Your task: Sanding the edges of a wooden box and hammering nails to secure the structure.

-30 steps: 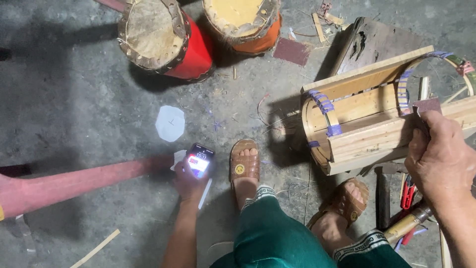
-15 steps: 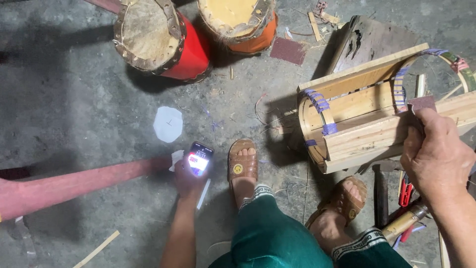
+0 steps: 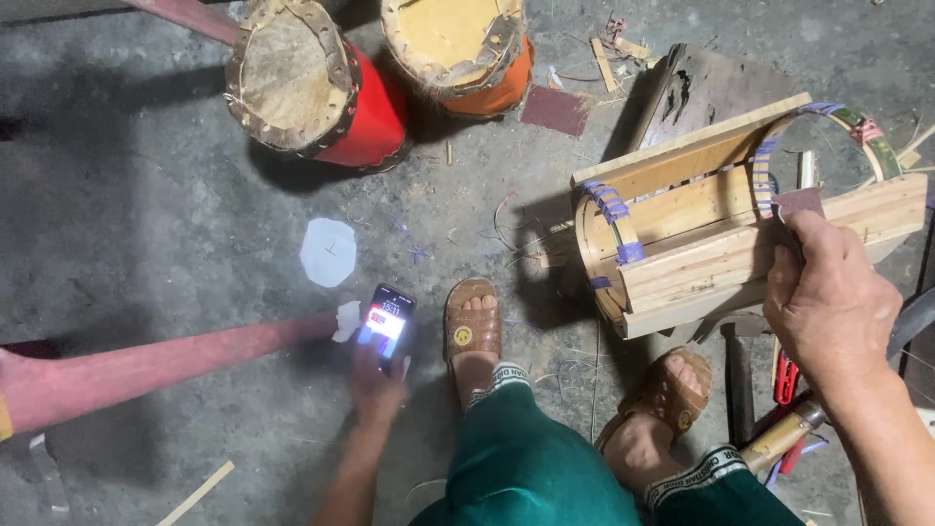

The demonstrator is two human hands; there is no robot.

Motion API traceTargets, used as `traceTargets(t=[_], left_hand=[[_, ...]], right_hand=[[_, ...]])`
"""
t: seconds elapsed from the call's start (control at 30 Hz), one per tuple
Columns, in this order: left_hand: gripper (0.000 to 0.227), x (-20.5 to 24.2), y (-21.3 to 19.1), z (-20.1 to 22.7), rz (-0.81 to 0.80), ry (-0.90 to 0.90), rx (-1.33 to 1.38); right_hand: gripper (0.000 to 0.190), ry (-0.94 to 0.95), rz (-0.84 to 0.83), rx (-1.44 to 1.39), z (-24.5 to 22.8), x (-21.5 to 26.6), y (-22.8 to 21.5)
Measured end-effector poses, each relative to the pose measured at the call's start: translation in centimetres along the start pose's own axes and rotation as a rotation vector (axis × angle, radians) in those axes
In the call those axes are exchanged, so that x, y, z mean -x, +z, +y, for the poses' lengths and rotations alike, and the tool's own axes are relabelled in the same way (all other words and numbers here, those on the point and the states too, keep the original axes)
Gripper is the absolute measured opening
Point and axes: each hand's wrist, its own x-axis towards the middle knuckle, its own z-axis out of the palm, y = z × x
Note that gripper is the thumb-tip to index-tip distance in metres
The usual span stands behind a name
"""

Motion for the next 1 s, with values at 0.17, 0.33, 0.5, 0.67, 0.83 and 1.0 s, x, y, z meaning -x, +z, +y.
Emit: traceTargets(t=[0.17, 0.33, 0.5, 0.67, 0.83, 1.0], left_hand=[[0.066, 5.8, -14.9, 22.8, -0.672, -0.411, 0.256], [0.064, 5.5, -5.0, 16.0, -0.671, -0.584, 0.474], [0.080, 8.4, 4.2, 3.6, -0.775, 0.096, 0.997], [0.069, 4.4, 19.1, -2.6, -0.779, 0.096, 0.626], [0.059, 4.1, 14.9, -19.2, -0.719, 0.131, 0.264], [0.053, 1.0, 5.2, -27.0, -0.623, 0.209, -0.108]], right_hand=[[0.039, 0.006, -0.004, -0.021, -0.4, -0.5, -0.3], [0.036, -0.013, 0.039, 0.012, -0.6, -0.7, -0.4], [0.031, 0.031, -0.031, -0.015, -1.9, -0.7, -1.6], [0.034, 0.050, -0.049, -0.117, -2.2, -0.5, -1.9], [0.030, 0.011, 0.047, -0.174, -2.3, -0.9, -2.8], [0.036, 0.110, 0.027, -0.302, -3.2, -1.6, -4.3]])
